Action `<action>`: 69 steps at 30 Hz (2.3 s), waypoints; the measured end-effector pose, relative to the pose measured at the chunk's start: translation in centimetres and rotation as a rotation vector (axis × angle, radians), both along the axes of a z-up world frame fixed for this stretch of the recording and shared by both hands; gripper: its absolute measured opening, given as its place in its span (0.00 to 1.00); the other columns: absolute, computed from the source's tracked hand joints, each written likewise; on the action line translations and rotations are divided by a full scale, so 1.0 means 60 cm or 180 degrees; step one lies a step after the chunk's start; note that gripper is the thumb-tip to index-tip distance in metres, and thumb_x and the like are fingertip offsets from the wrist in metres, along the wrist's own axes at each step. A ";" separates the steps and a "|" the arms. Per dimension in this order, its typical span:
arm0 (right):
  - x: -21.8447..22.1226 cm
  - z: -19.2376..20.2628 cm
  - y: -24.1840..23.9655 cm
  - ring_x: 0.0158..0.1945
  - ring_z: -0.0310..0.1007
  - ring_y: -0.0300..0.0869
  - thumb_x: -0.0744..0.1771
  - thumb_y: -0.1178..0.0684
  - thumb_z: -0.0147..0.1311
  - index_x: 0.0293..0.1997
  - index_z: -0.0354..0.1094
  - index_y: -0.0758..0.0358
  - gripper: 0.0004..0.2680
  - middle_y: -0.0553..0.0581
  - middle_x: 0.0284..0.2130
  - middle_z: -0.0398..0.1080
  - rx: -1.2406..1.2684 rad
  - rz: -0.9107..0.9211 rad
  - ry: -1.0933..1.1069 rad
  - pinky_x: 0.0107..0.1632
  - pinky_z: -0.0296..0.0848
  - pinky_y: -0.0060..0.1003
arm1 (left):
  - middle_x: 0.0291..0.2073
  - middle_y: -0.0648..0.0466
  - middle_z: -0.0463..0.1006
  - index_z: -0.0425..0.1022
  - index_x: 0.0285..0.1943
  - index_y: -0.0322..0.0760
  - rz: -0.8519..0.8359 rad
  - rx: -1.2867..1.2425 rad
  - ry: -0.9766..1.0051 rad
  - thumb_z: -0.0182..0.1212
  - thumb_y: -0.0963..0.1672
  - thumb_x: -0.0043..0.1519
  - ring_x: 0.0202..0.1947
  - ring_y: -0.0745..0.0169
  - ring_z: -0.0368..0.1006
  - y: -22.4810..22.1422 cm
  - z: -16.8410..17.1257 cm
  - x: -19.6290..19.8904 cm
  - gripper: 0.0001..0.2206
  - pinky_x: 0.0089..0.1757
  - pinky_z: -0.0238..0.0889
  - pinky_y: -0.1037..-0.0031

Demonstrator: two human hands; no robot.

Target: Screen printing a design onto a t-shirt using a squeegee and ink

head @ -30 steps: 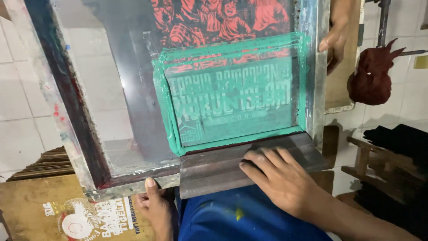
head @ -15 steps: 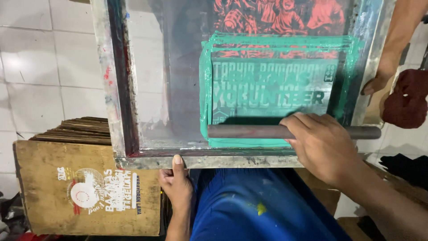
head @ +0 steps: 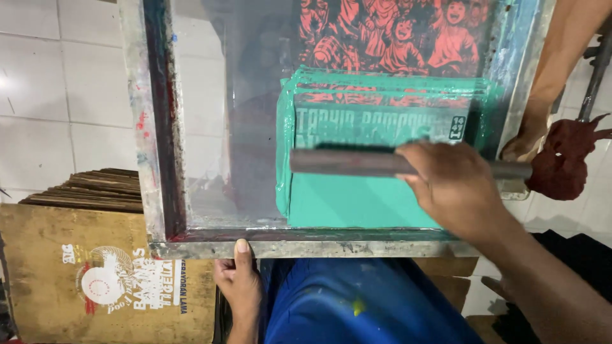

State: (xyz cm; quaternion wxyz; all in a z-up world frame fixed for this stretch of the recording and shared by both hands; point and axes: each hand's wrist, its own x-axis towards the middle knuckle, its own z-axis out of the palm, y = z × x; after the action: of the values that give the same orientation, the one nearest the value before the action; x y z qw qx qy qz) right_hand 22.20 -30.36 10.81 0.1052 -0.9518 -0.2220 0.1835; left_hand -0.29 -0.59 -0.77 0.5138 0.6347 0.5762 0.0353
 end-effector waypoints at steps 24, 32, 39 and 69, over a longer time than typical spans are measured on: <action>0.100 -0.005 0.012 0.43 0.75 0.47 0.59 0.65 0.58 0.49 0.73 0.53 0.16 0.47 0.44 0.77 -0.0004 0.0179 -0.1702 0.41 0.61 0.44 | 0.19 0.59 0.52 0.53 0.29 0.42 0.0717 0.0318 -0.0036 0.67 0.53 0.61 0.23 0.72 0.50 -0.027 -0.017 0.008 0.24 0.27 0.48 0.76; 0.017 0.006 0.025 0.39 0.72 0.46 0.64 0.60 0.54 0.45 0.73 0.50 0.09 0.46 0.41 0.75 -0.0078 0.0148 -0.1544 0.37 0.60 0.46 | 0.25 0.57 0.54 0.54 0.37 0.43 0.0779 0.0053 0.0201 0.65 0.55 0.64 0.25 0.69 0.50 -0.019 -0.012 -0.004 0.22 0.28 0.52 0.76; -0.136 0.022 0.054 0.43 0.73 0.44 0.62 0.67 0.50 0.46 0.73 0.54 0.14 0.48 0.47 0.76 0.0144 -0.0190 -0.1106 0.42 0.58 0.42 | 0.19 0.61 0.50 0.50 0.29 0.44 0.0400 0.0106 -0.0018 0.62 0.53 0.65 0.24 0.73 0.47 -0.013 -0.009 -0.003 0.23 0.26 0.47 0.75; -0.199 0.015 0.069 0.45 0.77 0.41 0.68 0.65 0.49 0.43 0.76 0.53 0.10 0.46 0.47 0.78 0.0122 -0.0089 -0.1342 0.44 0.60 0.40 | 0.19 0.65 0.50 0.51 0.28 0.46 0.0211 -0.0006 -0.0138 0.63 0.54 0.62 0.23 0.77 0.46 -0.015 0.010 0.010 0.22 0.25 0.44 0.76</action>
State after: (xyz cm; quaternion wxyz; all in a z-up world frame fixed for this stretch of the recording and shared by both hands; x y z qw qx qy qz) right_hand 10.27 -26.23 11.70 0.0770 -0.9700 -0.2293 -0.0255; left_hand 0.34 -1.49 -0.15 0.5254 0.6138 0.5856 0.0656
